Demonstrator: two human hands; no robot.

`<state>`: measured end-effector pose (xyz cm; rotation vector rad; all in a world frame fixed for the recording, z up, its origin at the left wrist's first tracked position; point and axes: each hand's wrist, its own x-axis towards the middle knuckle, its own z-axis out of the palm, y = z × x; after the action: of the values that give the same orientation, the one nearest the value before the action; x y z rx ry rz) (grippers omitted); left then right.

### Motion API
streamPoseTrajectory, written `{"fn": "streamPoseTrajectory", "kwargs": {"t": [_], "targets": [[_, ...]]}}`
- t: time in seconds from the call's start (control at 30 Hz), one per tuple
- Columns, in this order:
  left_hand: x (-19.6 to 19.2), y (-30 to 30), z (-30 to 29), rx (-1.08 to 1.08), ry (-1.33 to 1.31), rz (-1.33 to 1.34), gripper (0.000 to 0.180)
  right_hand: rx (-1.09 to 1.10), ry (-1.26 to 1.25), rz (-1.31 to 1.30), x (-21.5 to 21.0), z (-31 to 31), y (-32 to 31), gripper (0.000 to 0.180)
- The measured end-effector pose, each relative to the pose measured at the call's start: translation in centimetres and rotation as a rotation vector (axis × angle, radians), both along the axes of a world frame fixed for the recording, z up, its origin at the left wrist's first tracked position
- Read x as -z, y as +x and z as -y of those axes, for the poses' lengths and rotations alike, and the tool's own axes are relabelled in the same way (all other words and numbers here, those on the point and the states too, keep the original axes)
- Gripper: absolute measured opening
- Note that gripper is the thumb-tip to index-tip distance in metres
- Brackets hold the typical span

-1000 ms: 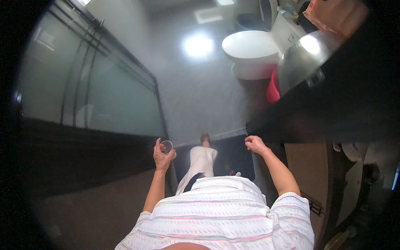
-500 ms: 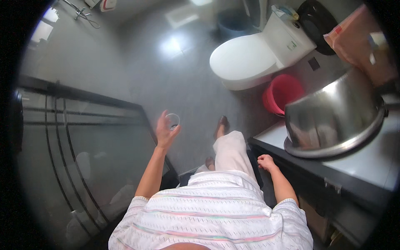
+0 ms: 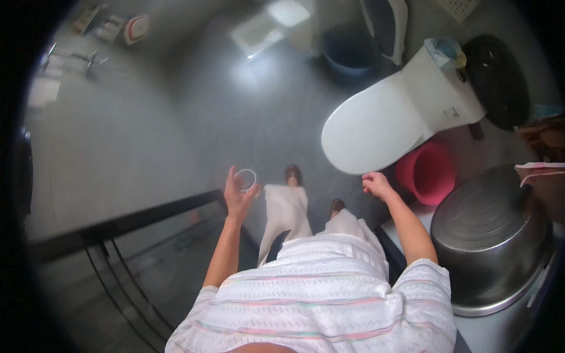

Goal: The person pours liquid from a cup onto a squat toilet, adds cleaning agent from a bottle into a bucket, and scrubs the squat toilet using a cleaning brush.

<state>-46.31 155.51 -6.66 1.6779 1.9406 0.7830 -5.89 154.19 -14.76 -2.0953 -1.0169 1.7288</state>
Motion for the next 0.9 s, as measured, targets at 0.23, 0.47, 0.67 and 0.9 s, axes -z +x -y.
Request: {"fn": "streamPoseTrajectory", "kwargs": {"t": [0.23, 0.47, 0.67, 0.9], "targets": [[0.2, 1.9, -20.4, 0.311, 0.035, -0.008, 0.078, 0.279, -0.248, 0.01, 3.1, 1.5, -1.3, 0.027], [2.4, 12.6, -37.6, 0.594, -0.041, -0.11, 0.077, 0.531, -0.509, 0.005, 4.9, 3.5, -4.2, 0.021], [8.2, 20.5, -48.9, 0.811, -0.02, -0.175, 0.079, 0.711, -0.355, -0.205, 4.5, -7.9, -7.3, 0.029], [17.8, 29.3, -58.1, 1.08, 0.066, -0.338, 0.079, 0.85, -0.206, -0.389, 4.3, -13.2, -10.4, 0.026]]}}
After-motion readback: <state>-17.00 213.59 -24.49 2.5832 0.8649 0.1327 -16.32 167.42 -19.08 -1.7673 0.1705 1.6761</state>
